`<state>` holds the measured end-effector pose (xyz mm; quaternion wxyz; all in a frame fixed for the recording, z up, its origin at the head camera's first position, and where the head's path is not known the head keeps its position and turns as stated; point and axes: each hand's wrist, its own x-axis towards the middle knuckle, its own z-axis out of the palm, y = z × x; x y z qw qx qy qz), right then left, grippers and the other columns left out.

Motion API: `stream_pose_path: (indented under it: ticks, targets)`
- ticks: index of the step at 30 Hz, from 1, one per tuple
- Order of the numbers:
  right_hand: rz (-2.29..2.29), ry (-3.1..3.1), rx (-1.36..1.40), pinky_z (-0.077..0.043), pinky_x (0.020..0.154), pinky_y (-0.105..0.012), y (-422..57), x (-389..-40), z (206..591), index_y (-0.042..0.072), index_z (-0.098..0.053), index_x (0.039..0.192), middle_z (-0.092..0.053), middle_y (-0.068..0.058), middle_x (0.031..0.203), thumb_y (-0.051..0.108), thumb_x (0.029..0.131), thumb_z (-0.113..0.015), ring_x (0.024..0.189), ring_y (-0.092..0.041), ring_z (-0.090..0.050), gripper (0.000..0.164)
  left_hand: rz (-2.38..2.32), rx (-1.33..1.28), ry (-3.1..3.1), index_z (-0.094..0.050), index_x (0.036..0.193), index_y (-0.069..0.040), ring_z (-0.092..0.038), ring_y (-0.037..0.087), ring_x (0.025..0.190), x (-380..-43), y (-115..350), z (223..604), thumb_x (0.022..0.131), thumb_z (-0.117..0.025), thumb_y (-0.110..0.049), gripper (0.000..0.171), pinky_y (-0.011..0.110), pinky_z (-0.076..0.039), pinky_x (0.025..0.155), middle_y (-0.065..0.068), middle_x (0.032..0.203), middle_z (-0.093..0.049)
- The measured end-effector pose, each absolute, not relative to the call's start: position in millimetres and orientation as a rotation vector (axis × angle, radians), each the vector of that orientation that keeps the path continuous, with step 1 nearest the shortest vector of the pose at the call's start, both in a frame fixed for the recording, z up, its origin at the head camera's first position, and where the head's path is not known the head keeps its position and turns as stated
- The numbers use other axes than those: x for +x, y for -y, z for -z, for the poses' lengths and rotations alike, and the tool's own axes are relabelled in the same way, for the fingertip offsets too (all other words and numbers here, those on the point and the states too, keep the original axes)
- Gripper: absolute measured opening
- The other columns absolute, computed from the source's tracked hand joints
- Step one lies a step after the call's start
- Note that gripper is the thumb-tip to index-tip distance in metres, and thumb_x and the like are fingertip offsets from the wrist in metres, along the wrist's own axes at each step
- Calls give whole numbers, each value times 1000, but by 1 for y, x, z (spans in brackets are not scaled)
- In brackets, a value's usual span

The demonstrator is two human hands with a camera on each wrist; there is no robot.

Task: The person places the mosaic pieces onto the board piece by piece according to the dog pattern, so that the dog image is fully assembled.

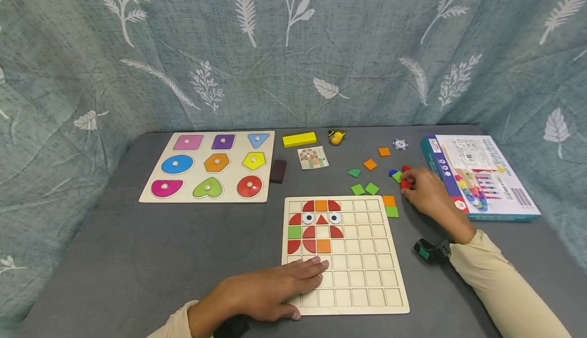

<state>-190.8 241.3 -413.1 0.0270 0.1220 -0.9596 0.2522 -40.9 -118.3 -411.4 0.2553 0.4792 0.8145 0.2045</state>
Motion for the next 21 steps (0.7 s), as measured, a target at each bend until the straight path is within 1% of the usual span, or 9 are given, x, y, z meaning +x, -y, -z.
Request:
stream_pose_path:
  ticks: [5, 6, 12, 16, 21]
  targets:
    - [-819, 2954, 408, -41, 64, -38, -242, -190, 413, -6, -70, 95, -61, -16, 86, -4, 82, -69, 74, -28, -53, 14, -560, 1296, -2212, -35, 150, -4, -15, 18, 146, -41, 118, 411, 91, -68, -17, 69, 32, -23, 113, 4, 160, -19]
    - [-817, 2956, 412, -39, 63, -38, -242, -189, 412, -5, -71, 95, -60, -15, 83, -4, 82, -69, 73, -27, -52, 13, -563, 1292, -2211, -35, 150, -4, -15, 18, 146, -41, 118, 411, 92, -68, -17, 69, 32, -23, 113, 3, 160, -19]
    - [-798, 2946, 454, -39, 64, -39, -236, -185, 409, -2, -71, 98, -63, -12, 81, 0, 85, -69, 71, -26, -52, 13, -572, 1292, -2209, -34, 150, -3, -15, 19, 146, -41, 119, 411, 91, -68, -16, 69, 33, -23, 114, 4, 160, -19]
    - [-814, 2934, 497, -42, 63, -40, -228, -180, 405, -1, -70, 101, -62, -11, 85, 1, 88, -67, 71, -24, -54, 13, -577, 1293, -2208, -34, 150, -3, -14, 19, 146, -41, 120, 410, 91, -68, -16, 69, 33, -22, 114, 4, 160, -18]
    - [-888, 2924, 553, -48, 66, -40, -217, -172, 403, 0, -68, 103, -63, -12, 95, 1, 91, -65, 77, -24, -58, 13, -585, 1272, -2199, -33, 151, -4, -13, 18, 147, -41, 119, 410, 92, -68, -17, 69, 32, -22, 114, 3, 161, -17]
